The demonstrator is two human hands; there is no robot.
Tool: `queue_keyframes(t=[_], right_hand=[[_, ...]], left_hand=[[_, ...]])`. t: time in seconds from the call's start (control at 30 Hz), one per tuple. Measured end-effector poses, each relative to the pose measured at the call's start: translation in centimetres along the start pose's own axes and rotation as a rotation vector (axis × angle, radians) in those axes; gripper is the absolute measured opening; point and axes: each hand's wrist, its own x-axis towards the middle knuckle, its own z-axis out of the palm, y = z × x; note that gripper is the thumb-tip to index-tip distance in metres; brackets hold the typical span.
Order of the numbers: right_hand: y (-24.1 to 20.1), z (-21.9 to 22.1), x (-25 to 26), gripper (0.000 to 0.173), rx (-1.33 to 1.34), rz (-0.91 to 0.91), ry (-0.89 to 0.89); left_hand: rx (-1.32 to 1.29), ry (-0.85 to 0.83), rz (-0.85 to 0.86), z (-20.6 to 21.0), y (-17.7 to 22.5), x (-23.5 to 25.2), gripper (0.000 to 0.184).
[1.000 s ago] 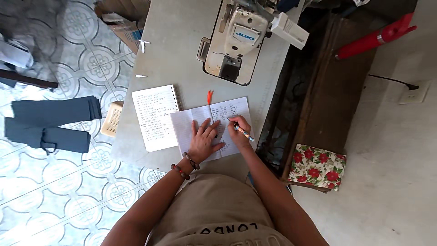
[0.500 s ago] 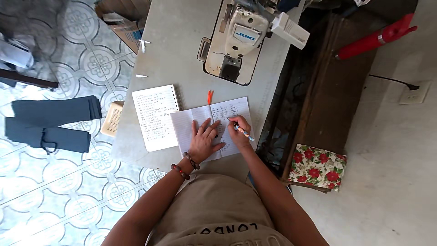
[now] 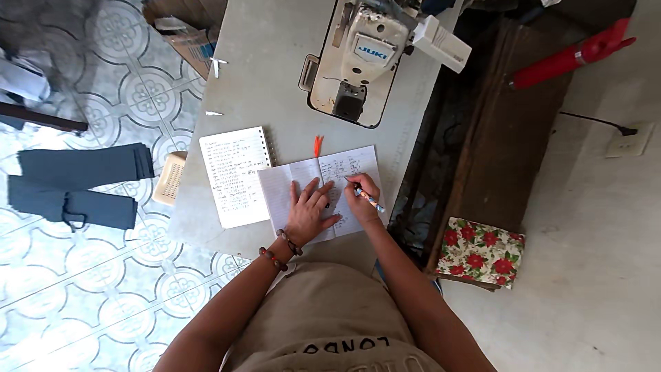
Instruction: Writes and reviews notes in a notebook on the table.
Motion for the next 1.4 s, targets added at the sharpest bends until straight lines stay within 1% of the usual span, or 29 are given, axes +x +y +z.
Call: queue_keyframes(t=[0.13, 0.43, 0.63, 0.77, 0.87, 0.93, 1.0, 1.1, 1.17, 1.23, 1.27, 1.33, 1.4], right_hand=[[-0.5, -0.6, -0.3, 0.011, 0.032, 0.008, -0.015], [-0.8, -0.7, -0.2, 0.013, 0.027, 0.025, -0.040], [0.4, 0.0, -0.1, 0.014, 0.034, -0.040, -0.006], [0.1, -0.1, -0.1, 0.013, 0.025, -0.024, -0.006], [-0.6, -0.4, -0.1, 0.012, 0.010, 0.006, -0.032], [0.0, -0.2, 0.0, 0.014, 0.042, -0.016, 0.003], [0.7, -0.5, 0.2, 0.014, 0.142, 0.008, 0.006], [0.5, -2.3, 0.9, 0.018, 0.330, 0.181, -0.031], [-0.2, -3.7, 1.3, 0.024, 0.469, 0.278, -0.088], [-1.8, -4.9, 1.8, 0.030, 0.529, 0.332, -0.162], [-3.0, -5.4, 1.9, 0.028, 0.532, 0.358, -0.207], [-5.3, -5.9, 1.9, 0.018, 0.528, 0.385, -0.290], [-7.0, -6.1, 1.7, 0.012, 0.515, 0.351, -0.342]], left_hand=[[0.001, -0.013, -0.008, 0.0, 0.0, 0.0, 0.044], [-0.004, -0.011, -0.009, 0.0, 0.1, 0.0, 0.043], [-0.029, -0.030, -0.017, -0.2, 0.0, 0.1, 0.043], [-0.019, 0.001, -0.001, 0.0, 0.0, 0.0, 0.043], [-0.013, -0.008, -0.002, 0.0, 0.0, 0.0, 0.043], [-0.006, -0.015, -0.003, -0.1, 0.0, 0.1, 0.043], [-0.003, -0.015, -0.006, 0.0, 0.0, 0.1, 0.044], [-0.051, -0.058, -0.045, -0.6, 0.3, 0.3, 0.044], [-0.160, -0.069, -0.062, -1.5, 0.4, 0.5, 0.036], [-0.287, -0.044, -0.073, -2.9, 0.8, 0.8, 0.032], [-0.322, -0.027, -0.072, -3.8, 1.0, 0.9, 0.031], [-0.322, -0.015, -0.078, -5.3, 1.3, 1.2, 0.027], [-0.349, -0.080, -0.103, -6.6, 1.6, 1.4, 0.024]])
